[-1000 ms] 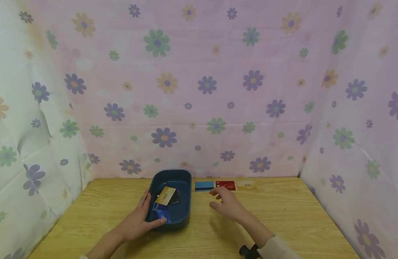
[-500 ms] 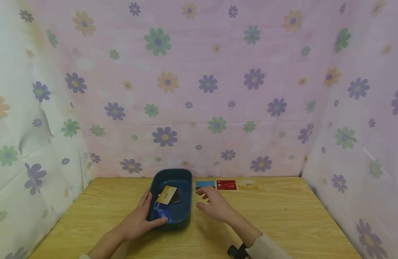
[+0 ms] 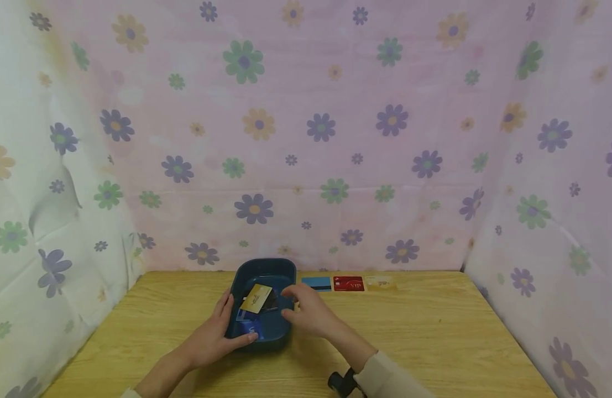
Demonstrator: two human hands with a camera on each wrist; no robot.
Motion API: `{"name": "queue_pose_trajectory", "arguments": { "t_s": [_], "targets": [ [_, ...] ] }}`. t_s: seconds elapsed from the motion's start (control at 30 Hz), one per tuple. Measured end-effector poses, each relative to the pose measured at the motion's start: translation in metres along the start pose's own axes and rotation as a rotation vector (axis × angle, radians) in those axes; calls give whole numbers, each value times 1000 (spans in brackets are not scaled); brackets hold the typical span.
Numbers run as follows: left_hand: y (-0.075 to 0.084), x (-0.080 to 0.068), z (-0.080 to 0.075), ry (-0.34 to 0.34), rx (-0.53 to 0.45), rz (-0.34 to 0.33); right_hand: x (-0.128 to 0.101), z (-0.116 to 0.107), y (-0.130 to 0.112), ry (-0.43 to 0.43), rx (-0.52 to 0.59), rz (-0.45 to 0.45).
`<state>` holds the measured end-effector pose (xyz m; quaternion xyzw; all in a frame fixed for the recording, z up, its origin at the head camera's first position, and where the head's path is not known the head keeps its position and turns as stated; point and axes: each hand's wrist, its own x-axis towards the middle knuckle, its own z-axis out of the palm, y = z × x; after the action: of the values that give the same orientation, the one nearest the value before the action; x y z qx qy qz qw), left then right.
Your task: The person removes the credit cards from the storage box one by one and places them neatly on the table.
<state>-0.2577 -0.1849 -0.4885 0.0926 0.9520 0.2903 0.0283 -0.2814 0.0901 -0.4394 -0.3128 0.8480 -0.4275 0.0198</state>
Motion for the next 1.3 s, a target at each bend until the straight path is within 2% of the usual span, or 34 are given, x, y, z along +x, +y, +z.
{"name": "queue_pose_trajectory", "arguments": {
  "t_s": [0.37, 0.7, 0.93, 1.3],
  "targets": [
    [0, -1, 0, -8, 1, -2, 19, 18, -2, 9, -70, 112],
    [1, -2, -1, -3, -14, 14, 34, 27, -11, 18, -91, 110],
    [0, -2, -1, 2, -22, 8, 50, 40, -15, 16, -109, 142],
    [-1, -1, 0, -4, -13, 2, 68, 61, -6, 89, 76, 280]
  ]
}}
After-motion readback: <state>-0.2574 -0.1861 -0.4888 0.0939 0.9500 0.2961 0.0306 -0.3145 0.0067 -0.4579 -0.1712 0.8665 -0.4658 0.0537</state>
